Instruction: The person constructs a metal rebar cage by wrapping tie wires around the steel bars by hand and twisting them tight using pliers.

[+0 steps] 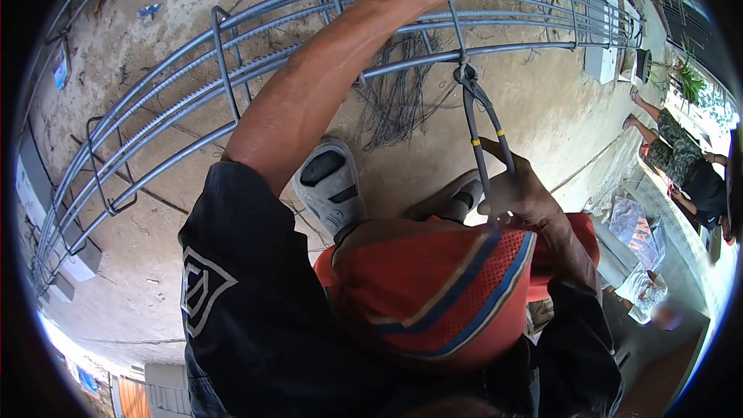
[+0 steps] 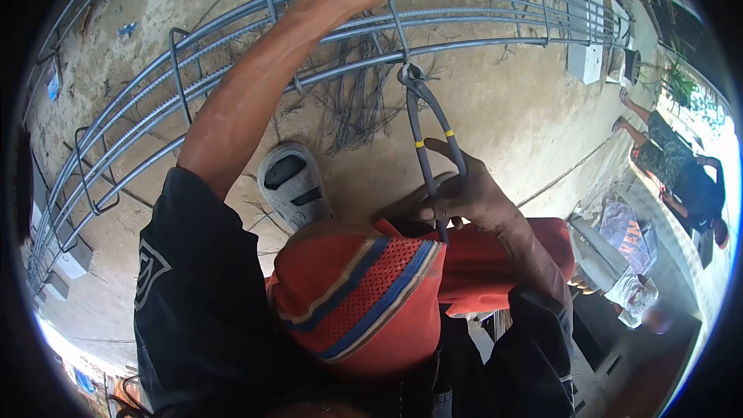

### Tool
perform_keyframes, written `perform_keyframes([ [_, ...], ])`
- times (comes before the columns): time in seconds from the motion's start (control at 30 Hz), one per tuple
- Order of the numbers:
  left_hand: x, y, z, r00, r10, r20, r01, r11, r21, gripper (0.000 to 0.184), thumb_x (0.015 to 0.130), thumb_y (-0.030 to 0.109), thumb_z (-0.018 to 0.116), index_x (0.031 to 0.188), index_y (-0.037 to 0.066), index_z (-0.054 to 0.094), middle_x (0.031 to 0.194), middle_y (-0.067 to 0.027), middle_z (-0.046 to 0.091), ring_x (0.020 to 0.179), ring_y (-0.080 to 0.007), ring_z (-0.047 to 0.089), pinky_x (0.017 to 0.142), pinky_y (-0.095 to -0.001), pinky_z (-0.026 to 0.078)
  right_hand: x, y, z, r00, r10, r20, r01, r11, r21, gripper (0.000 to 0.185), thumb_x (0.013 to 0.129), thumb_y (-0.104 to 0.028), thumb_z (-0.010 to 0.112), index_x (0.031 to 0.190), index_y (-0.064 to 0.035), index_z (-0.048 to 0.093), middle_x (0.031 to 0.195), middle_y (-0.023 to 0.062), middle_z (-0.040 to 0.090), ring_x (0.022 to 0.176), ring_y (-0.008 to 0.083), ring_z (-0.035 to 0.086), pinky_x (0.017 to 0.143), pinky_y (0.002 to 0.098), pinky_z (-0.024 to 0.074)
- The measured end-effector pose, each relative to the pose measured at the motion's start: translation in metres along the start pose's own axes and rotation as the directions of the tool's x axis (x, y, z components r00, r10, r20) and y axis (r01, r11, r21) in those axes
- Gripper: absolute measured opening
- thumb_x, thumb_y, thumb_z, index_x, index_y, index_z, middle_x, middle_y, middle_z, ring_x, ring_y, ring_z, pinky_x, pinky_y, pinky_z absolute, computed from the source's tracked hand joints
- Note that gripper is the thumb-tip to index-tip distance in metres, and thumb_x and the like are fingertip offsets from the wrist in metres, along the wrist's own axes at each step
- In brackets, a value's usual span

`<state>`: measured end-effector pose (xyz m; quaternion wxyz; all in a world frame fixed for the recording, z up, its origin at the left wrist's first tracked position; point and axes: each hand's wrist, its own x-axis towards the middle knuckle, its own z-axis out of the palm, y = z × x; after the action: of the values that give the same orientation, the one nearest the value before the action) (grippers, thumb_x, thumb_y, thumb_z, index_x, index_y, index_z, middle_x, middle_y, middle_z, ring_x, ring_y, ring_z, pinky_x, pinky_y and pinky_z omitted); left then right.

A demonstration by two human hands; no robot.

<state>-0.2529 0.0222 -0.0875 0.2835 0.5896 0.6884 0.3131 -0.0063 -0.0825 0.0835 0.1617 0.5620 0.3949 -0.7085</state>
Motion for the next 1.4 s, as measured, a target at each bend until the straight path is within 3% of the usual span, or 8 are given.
perform_keyframes([
  [0.23, -0.001, 0.011, -0.014, 0.992, -0.067, 0.11, 0.064, 0.997, 0.031, 0.035, 0.087, 0.029, 0.059, 0.091, -0.005, 0.065, 0.095, -0.0289, 0.063, 0.093, -0.0416, 0.061, 0.081, -0.0482, 0.049, 0.0, 0.005, -0.014, 0.791, -0.598, -0.126, 0.053, 0.272, -0.961, 0.086, 0.063, -0.013, 0.067, 0.139, 0.0035, 0.029, 0.113, 0.0211, 0.054, 0.092, 0.0318, 0.062, 0.065, 0.0365, 0.0564],
  [0.47, -0.001, 0.014, -0.016, 0.986, -0.107, 0.125, 0.1, 0.993, 0.058, 0.035, 0.087, 0.028, 0.059, 0.088, -0.006, 0.065, 0.094, -0.0291, 0.064, 0.09, -0.0424, 0.062, 0.08, -0.0478, 0.05, 0.004, -0.011, -0.025, 0.748, -0.663, -0.019, -0.257, -0.264, -0.93, 0.072, 0.076, -0.016, 0.058, 0.139, 0.0077, 0.03, 0.103, 0.0238, 0.055, 0.08, 0.0352, 0.061, 0.063, 0.0432, 0.0504],
  [0.57, -0.002, 0.01, -0.012, 0.998, -0.05, 0.039, 0.047, 0.996, 0.08, 0.034, 0.086, 0.028, 0.06, 0.087, -0.005, 0.066, 0.092, -0.0285, 0.065, 0.09, -0.0416, 0.063, 0.08, -0.0471, 0.05, 0.018, -0.004, -0.035, 0.846, -0.505, -0.17, -0.07, 0.211, -0.975, 0.058, 0.083, -0.017, 0.054, 0.133, 0.0094, 0.039, 0.087, 0.0215, 0.06, 0.069, 0.0339, 0.062, 0.062, 0.0432, 0.05],
  [0.67, 0.001, 0.012, -0.015, 0.99, -0.086, 0.113, 0.075, 0.992, 0.1, 0.035, 0.086, 0.029, 0.06, 0.084, -0.005, 0.067, 0.09, -0.0282, 0.065, 0.089, -0.0415, 0.063, 0.079, -0.0468, 0.051, 0.029, -0.005, -0.05, 0.969, 0.091, 0.231, -0.141, 0.967, 0.212, 0.047, 0.095, -0.032, 0.047, 0.119, 0.0085, 0.055, 0.077, 0.0161, 0.063, 0.069, 0.0284, 0.067, 0.06, 0.0362, 0.0571],
  [0.77, 0.003, 0.013, -0.015, 0.986, -0.095, 0.135, 0.079, 0.99, 0.118, 0.037, 0.085, 0.03, 0.06, 0.08, -0.005, 0.067, 0.088, -0.0279, 0.065, 0.089, -0.0412, 0.064, 0.079, -0.0466, 0.051, 0.047, 0.047, -0.055, 0.895, -0.07, 0.441, -0.221, 0.789, 0.574, 0.059, 0.098, -0.044, 0.038, 0.123, 0.007, 0.053, 0.081, 0.0171, 0.065, 0.074, 0.0291, 0.069, 0.062, 0.0374, 0.0581],
  [1.07, 0.001, 0.009, -0.011, 0.996, -0.015, 0.087, 0.004, 0.993, 0.117, 0.04, 0.086, 0.033, 0.06, 0.078, -0.006, 0.067, 0.083, -0.0301, 0.064, 0.081, -0.0438, 0.063, 0.075, -0.0482, 0.051, 0.022, 0.001, -0.023, 0.996, -0.02, -0.089, -0.004, 0.966, -0.258, 0.073, 0.065, -0.026, 0.084, 0.121, 0.0012, 0.046, 0.07, 0.0138, 0.065, 0.056, 0.0214, 0.066, 0.051, 0.0268, 0.052],
  [1.27, 0.001, 0.01, -0.012, 0.996, -0.032, 0.08, 0.021, 0.991, 0.133, 0.039, 0.086, 0.031, 0.059, 0.077, -0.007, 0.066, 0.081, -0.0297, 0.064, 0.081, -0.0441, 0.063, 0.075, -0.0485, 0.05, 0.016, 0.021, -0.026, 0.535, -0.83, -0.159, 0.026, 0.204, -0.979, 0.066, 0.063, -0.011, 0.071, 0.125, -0.0079, 0.05, 0.11, 0.0113, 0.058, 0.084, 0.0269, 0.063, 0.069, 0.0373, 0.0513],
  [1.4, 0.003, 0.011, -0.014, 0.996, -0.026, 0.089, 0.018, 0.996, 0.092, 0.036, 0.084, 0.029, 0.06, 0.077, -0.005, 0.067, 0.08, -0.0287, 0.064, 0.081, -0.0439, 0.063, 0.076, -0.0483, 0.05, 0.015, 0.035, -0.026, 0.544, -0.819, -0.185, -0.265, 0.042, -0.963, 0.065, 0.08, -0.026, 0.07, 0.137, -0.0089, 0.044, 0.107, 0.0136, 0.057, 0.092, 0.0281, 0.059, 0.075, 0.0414, 0.0476],
])
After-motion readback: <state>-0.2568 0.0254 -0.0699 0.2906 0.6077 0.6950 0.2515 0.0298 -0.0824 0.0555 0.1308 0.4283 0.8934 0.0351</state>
